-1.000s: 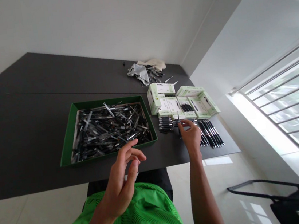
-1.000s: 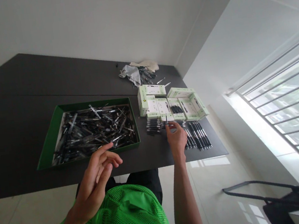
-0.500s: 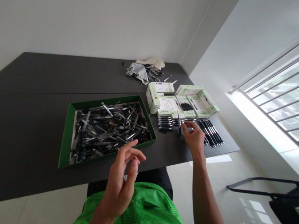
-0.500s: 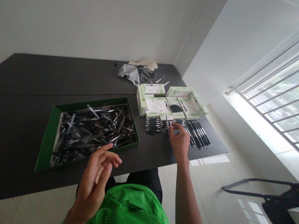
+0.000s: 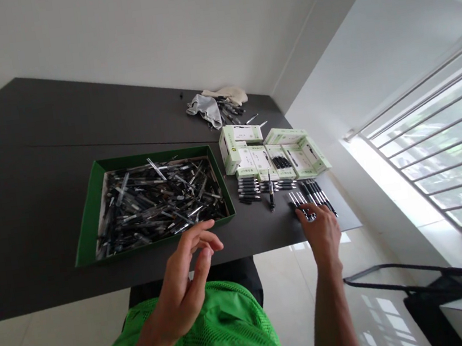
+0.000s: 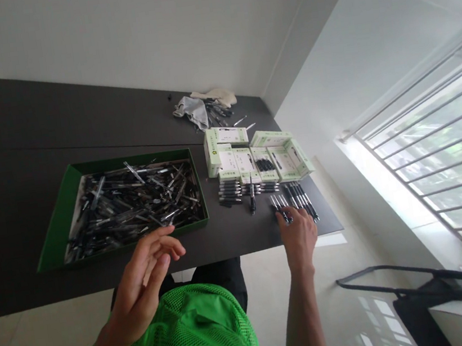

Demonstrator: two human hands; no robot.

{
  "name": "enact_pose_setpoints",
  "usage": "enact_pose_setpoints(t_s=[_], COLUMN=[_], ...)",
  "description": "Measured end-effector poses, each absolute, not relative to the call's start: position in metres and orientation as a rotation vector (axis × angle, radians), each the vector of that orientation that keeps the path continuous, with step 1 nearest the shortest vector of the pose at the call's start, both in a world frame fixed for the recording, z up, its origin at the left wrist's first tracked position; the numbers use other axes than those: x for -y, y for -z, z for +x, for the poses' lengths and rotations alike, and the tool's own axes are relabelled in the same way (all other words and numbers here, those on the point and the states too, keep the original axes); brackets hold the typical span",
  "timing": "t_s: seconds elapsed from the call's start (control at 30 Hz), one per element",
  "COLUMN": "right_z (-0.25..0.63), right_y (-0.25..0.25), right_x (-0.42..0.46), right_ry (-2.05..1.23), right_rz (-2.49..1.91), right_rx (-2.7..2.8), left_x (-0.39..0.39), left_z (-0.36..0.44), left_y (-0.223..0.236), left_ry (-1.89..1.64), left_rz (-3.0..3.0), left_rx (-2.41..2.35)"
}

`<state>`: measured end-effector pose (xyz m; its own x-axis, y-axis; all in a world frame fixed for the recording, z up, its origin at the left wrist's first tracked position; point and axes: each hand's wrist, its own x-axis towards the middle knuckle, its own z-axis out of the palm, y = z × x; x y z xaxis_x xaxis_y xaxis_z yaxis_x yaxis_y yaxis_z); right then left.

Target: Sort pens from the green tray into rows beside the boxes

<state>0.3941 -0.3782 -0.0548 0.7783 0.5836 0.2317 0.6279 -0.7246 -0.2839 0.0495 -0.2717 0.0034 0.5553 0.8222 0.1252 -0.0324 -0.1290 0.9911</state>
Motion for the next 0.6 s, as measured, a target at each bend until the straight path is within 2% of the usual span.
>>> enact_pose_setpoints(t_s=[0.37, 0.5, 0.6], right_z=[0.381, 0.359, 0.318], right_y=[0.045, 0.025, 0.002], right_x=[0.352, 0.347, 0.342], right_ry=[0.126, 0.092, -0.099], right_rz=[-2.774, -2.419, -2.007], right_rx=[0.887, 0.891, 1.116], left_x=[0.271, 0.269, 0.267], left_z=[0.041, 0.041, 0.044], left_y=[-0.004, -0.006, -0.006], left_ry=[-0.878, -0.869, -0.878], left_rz=[1.58, 1.583, 1.581], left_rx=[-0.713, -0.701, -0.728])
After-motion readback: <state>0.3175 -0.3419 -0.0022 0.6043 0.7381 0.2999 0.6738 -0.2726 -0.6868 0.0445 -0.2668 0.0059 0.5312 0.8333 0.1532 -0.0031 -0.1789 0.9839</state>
